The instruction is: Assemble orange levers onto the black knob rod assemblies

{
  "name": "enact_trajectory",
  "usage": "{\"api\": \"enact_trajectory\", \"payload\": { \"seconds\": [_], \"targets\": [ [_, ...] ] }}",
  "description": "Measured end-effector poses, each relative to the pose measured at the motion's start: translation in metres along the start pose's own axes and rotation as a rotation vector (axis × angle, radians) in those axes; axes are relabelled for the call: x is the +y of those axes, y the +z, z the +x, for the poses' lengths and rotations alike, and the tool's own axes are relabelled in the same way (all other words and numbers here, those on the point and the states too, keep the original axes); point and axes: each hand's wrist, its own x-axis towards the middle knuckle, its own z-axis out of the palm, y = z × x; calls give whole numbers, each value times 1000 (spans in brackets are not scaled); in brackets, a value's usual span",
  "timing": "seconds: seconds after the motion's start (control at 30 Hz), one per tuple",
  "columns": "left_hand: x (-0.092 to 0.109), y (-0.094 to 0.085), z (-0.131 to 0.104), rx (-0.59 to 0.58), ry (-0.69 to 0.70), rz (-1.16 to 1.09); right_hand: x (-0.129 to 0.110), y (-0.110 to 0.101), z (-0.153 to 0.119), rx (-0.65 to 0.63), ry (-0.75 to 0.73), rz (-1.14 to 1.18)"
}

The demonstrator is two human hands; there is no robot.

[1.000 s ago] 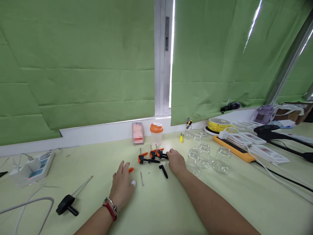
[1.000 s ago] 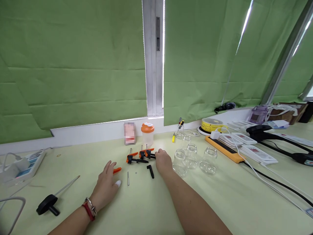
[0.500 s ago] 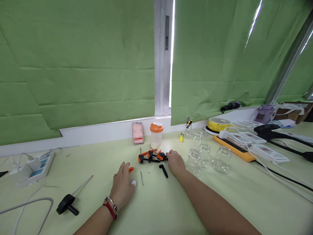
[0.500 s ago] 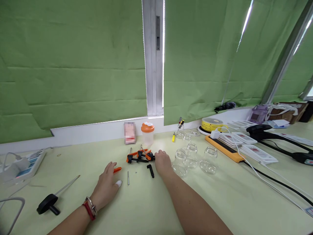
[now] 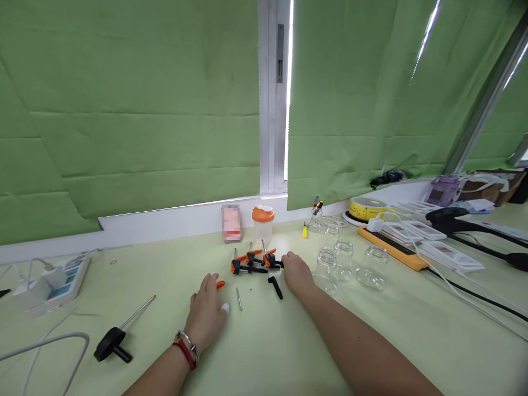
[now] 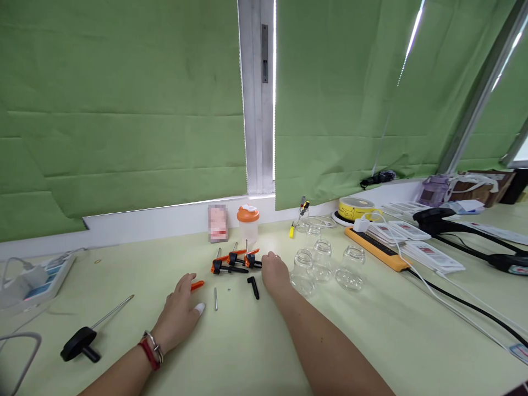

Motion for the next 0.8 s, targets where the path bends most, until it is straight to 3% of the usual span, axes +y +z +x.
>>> {"api": "enact_trajectory", "payload": {
  "seconds": [0.5, 0.8],
  "targets": [
    [1, -1, 0, -22, -7, -24, -2, 3, -3, -19, 27, -39],
    [0, -2, 1, -46, 73, 28, -5, 3, -5, 16, 12, -42]
  ]
}}
